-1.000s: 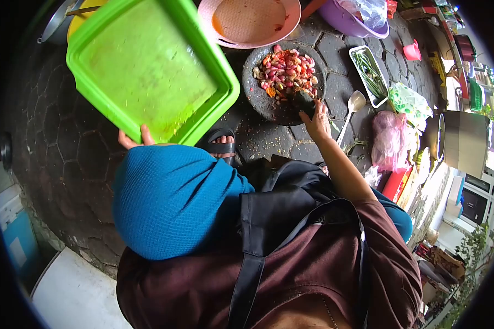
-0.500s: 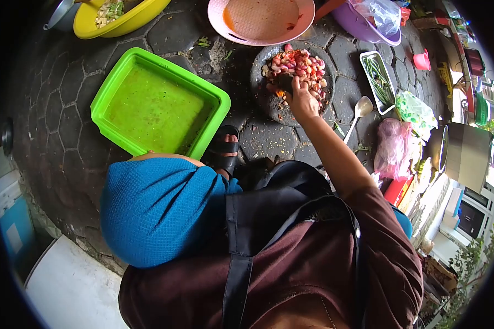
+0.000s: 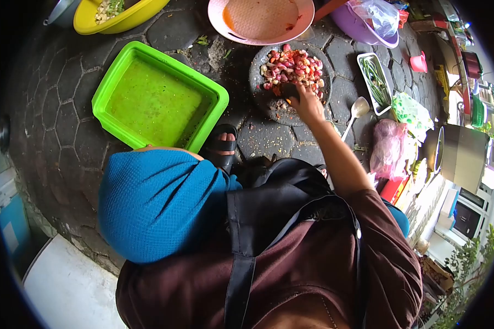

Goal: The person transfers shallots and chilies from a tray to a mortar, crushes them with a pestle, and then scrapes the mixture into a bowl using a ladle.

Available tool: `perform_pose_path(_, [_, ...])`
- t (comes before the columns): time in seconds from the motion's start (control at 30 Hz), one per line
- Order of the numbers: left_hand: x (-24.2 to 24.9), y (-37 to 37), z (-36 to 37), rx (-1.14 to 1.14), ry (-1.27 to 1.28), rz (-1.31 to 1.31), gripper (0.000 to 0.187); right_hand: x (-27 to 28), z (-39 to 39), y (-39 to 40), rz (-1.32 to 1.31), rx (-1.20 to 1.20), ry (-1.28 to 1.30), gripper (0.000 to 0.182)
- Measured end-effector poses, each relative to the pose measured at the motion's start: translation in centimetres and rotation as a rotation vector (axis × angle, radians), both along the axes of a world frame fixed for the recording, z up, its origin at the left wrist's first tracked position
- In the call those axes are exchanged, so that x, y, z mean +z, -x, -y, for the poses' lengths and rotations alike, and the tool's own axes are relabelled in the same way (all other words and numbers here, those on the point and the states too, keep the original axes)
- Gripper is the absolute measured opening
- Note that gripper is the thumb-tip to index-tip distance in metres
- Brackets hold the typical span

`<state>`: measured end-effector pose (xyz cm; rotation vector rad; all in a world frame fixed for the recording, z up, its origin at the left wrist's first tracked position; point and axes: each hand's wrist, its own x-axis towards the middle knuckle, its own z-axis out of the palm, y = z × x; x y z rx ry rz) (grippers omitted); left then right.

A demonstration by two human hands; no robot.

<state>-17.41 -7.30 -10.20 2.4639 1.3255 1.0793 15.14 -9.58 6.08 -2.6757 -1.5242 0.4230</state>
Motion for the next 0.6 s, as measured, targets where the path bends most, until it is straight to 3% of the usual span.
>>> perform_pose_path(0.1, [0.2, -1.6, 0.2, -0.077, -0.043, -0.061, 0.048, 1.4, -0.8, -3.0, -0.334, -0.068, -0.050, 0.049])
perform_pose_path(0.17, [0.5, -2.0, 0.7, -0.114, -0.057, -0.115, 0.047, 4.8, -1.1, -2.3, -0.371, -0.200, -0.039, 0.048])
perform_pose_path(0.2, [1.0, -1.9, 1.2, -0.131, -0.055, -0.147, 0.047, 5.5, -0.6, -2.0, -0.329, -0.183, -0.130, 0.048])
perform_pose_path(0.33, [-5.5, -1.4, 3.3, -0.219, -0.018, -0.207, 0.042, 5.7, 1.7, -0.9, -0.070, -0.068, -0.156, 0.051])
perform_pose_path(0.43, [-0.1, -1.0, 2.8, -0.298, 0.101, -0.219, 0.042, 5.3, 2.2, 0.7, -0.021, -0.149, -0.003, 0.052])
perform_pose_path(0.5, [6.2, -1.5, 0.8, -0.154, 0.220, -0.116, 0.042, 3.0, 2.9, 1.5, 0.005, -0.214, 0.015, 0.050])
perform_pose_path(0.53, [8.5, 3.1, -2.4, -0.085, 0.276, -0.062, 0.043, 1.4, 3.0, 1.8, 0.007, -0.212, 0.067, 0.051])
perform_pose_path(0.57, [11.0, 6.9, -4.8, -0.020, 0.333, -0.008, 0.043, -2.1, 4.3, 0.7, 0.107, -0.037, -0.178, 0.055])
perform_pose_path(0.6, [14.5, 5.3, -5.3, 0.046, 0.390, 0.047, 0.043, -0.8, 3.4, 0.4, 0.045, -0.091, -0.070, 0.054])
